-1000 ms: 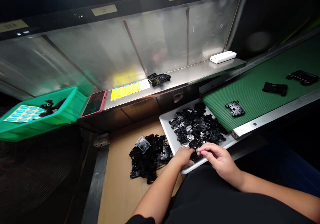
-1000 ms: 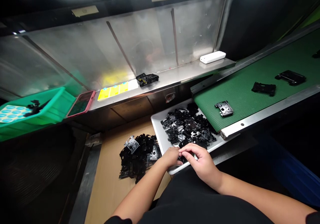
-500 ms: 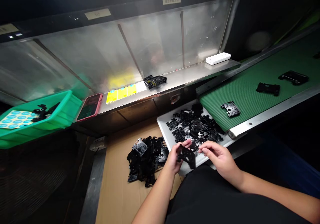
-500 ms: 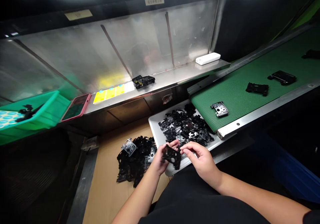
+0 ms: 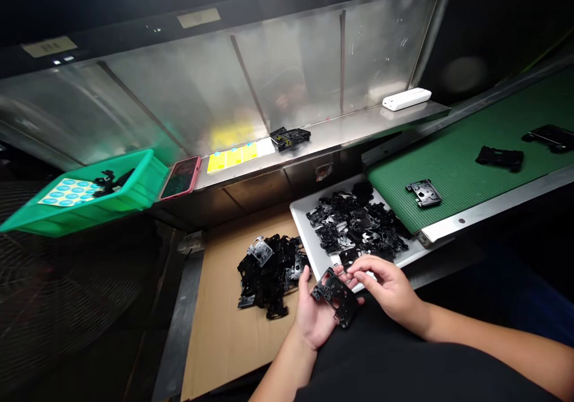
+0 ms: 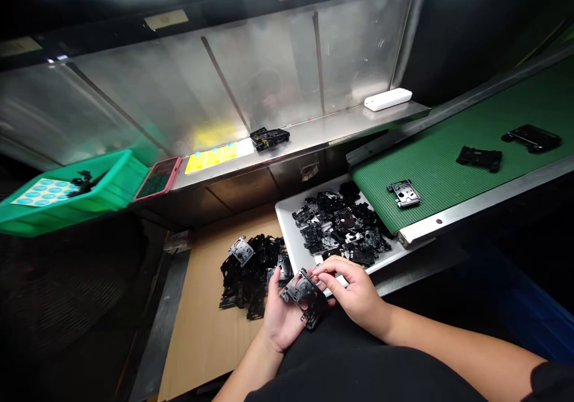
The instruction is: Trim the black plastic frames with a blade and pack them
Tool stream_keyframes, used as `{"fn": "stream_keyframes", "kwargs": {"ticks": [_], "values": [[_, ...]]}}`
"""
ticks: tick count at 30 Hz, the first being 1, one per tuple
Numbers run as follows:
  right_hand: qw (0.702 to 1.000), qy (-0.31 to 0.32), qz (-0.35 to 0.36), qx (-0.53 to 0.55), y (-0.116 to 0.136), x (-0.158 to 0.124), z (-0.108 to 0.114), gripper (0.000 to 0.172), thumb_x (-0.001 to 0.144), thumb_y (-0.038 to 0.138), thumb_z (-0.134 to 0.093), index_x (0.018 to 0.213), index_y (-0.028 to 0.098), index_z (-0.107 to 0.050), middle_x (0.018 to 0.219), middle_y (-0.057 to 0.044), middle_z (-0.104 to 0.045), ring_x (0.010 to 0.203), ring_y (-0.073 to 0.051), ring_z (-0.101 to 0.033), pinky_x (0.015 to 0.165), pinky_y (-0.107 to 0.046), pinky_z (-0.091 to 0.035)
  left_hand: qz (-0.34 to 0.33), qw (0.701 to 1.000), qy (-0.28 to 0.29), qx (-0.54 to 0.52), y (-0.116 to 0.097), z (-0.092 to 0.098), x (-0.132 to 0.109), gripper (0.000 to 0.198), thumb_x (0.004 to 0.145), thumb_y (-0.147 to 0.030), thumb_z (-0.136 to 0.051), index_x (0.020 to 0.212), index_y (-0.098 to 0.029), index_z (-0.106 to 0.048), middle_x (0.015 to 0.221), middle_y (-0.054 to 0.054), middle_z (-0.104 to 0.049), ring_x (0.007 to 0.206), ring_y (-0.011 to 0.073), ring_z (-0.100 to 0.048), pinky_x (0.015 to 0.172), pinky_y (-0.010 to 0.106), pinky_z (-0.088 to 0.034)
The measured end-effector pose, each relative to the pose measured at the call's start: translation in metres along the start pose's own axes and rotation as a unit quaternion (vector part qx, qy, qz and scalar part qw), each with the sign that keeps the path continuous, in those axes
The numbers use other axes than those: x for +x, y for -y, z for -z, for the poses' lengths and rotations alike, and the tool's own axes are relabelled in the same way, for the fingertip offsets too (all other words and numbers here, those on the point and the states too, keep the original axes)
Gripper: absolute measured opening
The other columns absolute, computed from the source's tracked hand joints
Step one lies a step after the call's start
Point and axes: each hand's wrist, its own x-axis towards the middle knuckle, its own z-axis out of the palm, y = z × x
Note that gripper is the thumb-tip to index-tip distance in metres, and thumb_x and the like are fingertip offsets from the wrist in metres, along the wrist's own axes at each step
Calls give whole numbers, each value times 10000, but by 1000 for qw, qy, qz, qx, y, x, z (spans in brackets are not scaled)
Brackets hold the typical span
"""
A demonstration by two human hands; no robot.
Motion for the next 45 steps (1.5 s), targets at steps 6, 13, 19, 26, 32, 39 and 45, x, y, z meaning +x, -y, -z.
{"fn": "stream_keyframes", "kwargs": {"ticks": [6, 13, 19, 26, 32, 39, 45], "values": [[997, 64, 48, -14, 6, 1, -11, 160, 988, 273, -606, 1008, 216, -754, 929, -72, -747, 881, -203, -691, 833, -342, -565, -31, 993, -114, -21, 2, 3, -3, 501, 889, -579, -600, 1148, -157, -674, 797, 50, -749, 635, 165, -683, 580, 254, -514], [987, 141, 65, -35, 9, 1, -16, 139, 964, 209, -632, 985, 213, -769, 925, -59, -785, 885, -195, -701, 875, -345, -549, -20, 991, -129, -36, 3, 3, -7, 611, 813, -668, -613, 1109, -137, -685, 653, 31, -675, 513, 145, -589, 482, 244, -454], [982, 178, 49, -39, 2, 0, -19, 134, 927, 184, -681, 985, 224, -795, 928, -41, -791, 916, -188, -706, 882, -322, -552, -9, 991, -123, -54, 4, 2, -1, 390, 879, -508, -607, 966, -135, -683, 765, 49, -708, 581, 150, -622, 561, 267, -513], [979, 196, 29, -50, -1, 0, -22, 115, 915, 201, -703, 963, 220, -805, 924, -49, -796, 939, -203, -708, 912, -338, -541, -3, 990, -135, -47, 3, 1, -1, 308, 890, -451, -606, 937, -156, -682, 846, 84, -734, 798, 239, -707, 746, 350, -585], [981, 184, 29, -53, -1, 0, -23, 120, 915, 181, -696, 962, 213, -803, 915, -45, -793, 914, -190, -702, 891, -313, -535, -6, 989, -146, -34, 3, 1, -1, 315, 884, -455, -611, 948, -152, -669, 807, 64, -721, 742, 220, -697, 746, 350, -587], [963, 225, 102, -106, -3, 1, -24, 124, 943, 203, -668, 977, 211, -787, 895, -50, -784, 876, -197, -685, 892, -346, -516, -20, 987, -159, 11, 3, 6, 3, 284, 896, -437, -591, 910, -157, -635, 752, 53, -697, 731, 215, -697, 675, 320, -575], [971, 183, 138, -71, 3, 1, -18, 145, 962, 177, -639, 1027, 202, -767, 919, -62, -780, 861, -190, -687, 882, -356, -520, -95, 975, -154, 127, -6, -3, -3, 357, 862, -506, -631, 938, -159, -655, 852, 101, -727, 814, 244, -717, 751, 364, -585]]}}
